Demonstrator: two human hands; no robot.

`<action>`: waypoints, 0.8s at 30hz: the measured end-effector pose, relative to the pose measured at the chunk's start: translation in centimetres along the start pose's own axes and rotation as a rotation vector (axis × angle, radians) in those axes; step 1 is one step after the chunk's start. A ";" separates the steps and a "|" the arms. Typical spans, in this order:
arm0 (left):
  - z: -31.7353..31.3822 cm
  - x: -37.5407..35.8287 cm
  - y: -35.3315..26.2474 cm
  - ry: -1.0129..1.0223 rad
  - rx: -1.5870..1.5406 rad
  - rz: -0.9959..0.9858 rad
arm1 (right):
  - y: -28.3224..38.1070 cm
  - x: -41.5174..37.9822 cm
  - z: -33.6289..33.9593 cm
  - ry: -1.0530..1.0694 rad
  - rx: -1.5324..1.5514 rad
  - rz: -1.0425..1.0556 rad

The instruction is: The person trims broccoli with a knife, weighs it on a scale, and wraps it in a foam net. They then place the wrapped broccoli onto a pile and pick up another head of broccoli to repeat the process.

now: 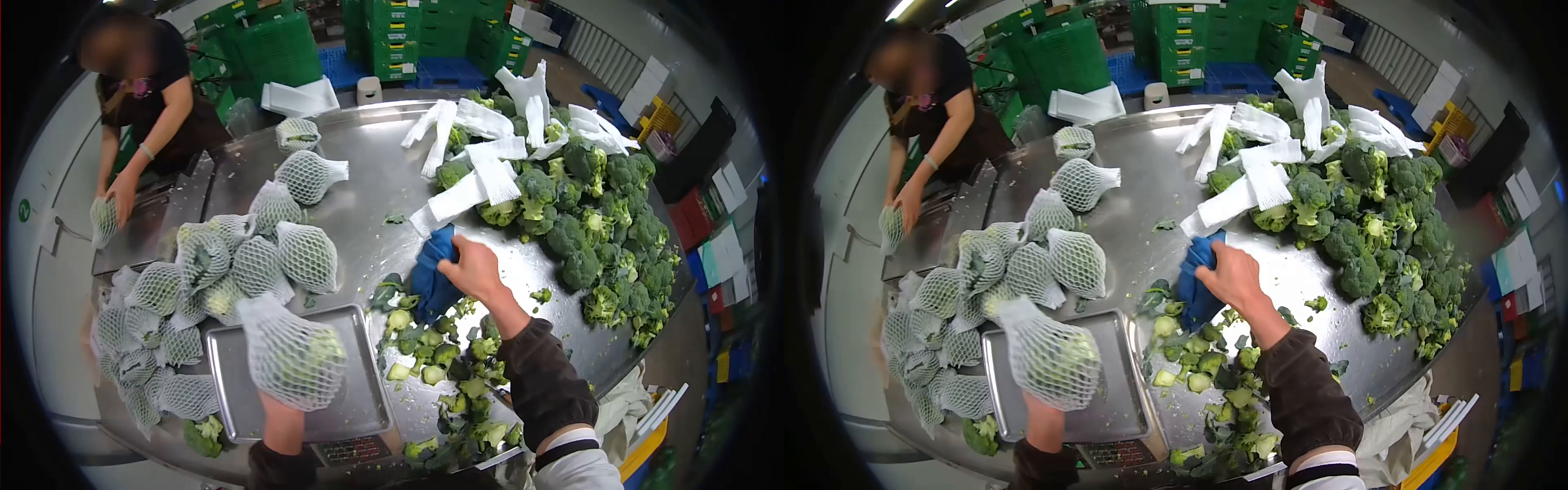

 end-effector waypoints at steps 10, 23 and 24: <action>-5.3 14.2 -6.8 -0.197 0.100 -0.217 | 3.0 13.5 -2.6 -0.316 0.967 -0.056; -4.7 26.5 -15.4 -0.307 -0.340 -0.328 | -18.5 9.3 9.0 -0.247 -0.258 -0.176; -5.5 26.2 -15.2 -0.332 -0.296 -0.313 | -18.8 8.8 9.4 -0.251 -0.251 -0.172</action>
Point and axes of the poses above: each hand's wrist, its own x-axis towards the middle knuckle, its own z-axis out of the back of the hand, y = z × x, the point moved 6 cm from there along x, towards the middle knuckle, and after that the axes turned 2 degrees about -x, right-handed, at the moved point
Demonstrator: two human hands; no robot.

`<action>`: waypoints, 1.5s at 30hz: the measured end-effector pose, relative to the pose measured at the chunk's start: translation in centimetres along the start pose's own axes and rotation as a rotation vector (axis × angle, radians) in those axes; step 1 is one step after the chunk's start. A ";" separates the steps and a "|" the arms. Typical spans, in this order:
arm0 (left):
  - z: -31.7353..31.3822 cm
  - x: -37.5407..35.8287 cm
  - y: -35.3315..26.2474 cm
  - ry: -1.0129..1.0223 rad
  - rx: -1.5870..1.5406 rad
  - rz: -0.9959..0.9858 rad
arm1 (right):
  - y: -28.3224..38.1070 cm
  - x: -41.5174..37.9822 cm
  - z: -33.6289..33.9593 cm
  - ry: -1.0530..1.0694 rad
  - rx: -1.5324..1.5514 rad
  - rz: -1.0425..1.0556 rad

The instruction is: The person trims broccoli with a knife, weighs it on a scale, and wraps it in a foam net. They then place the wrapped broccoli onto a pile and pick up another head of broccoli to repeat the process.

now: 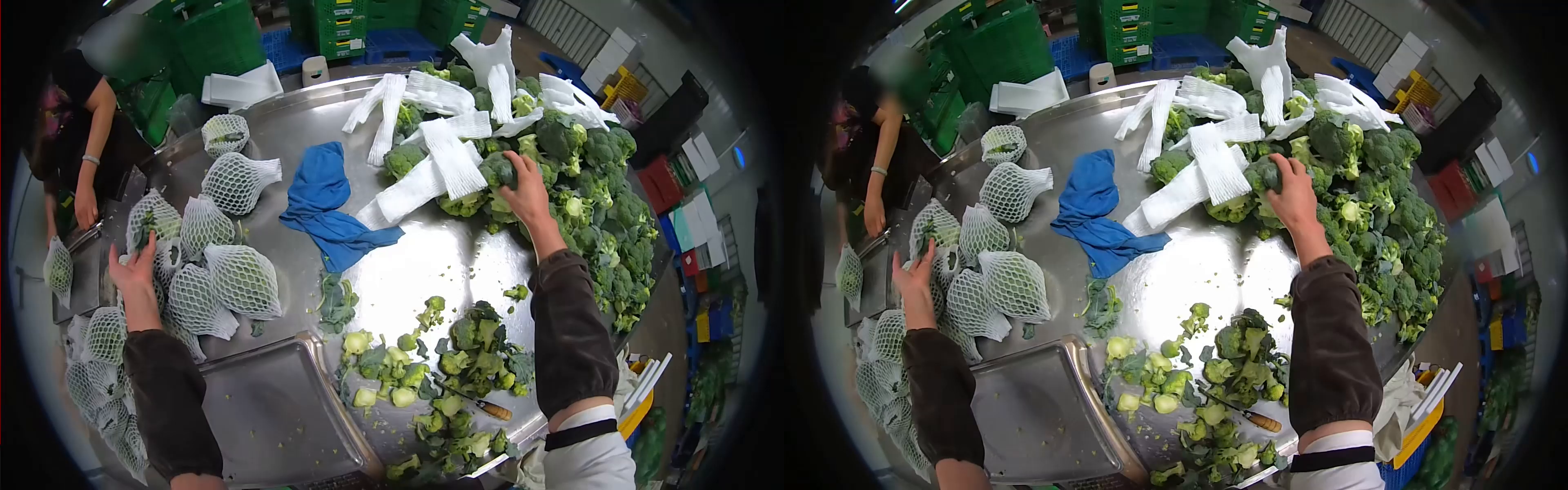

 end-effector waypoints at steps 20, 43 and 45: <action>10.0 -29.9 1.2 1.000 1.876 -0.426 | 25.1 -16.8 1.7 0.260 0.983 0.637; 11.9 -41.7 9.9 1.196 1.765 -0.437 | 23.9 -30.4 11.5 0.420 0.794 0.666; 13.5 -41.8 9.6 0.962 1.620 -0.204 | 23.4 -31.2 11.6 0.356 0.769 0.598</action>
Point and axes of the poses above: each hand's wrist, its own x-axis towards the middle knuckle, its own z-axis out of the back of the hand, y = z × x, the point moved 6 cm from there along x, towards the middle knuckle, and after that the axes turned 2 degrees about -x, right-handed, at the moved point
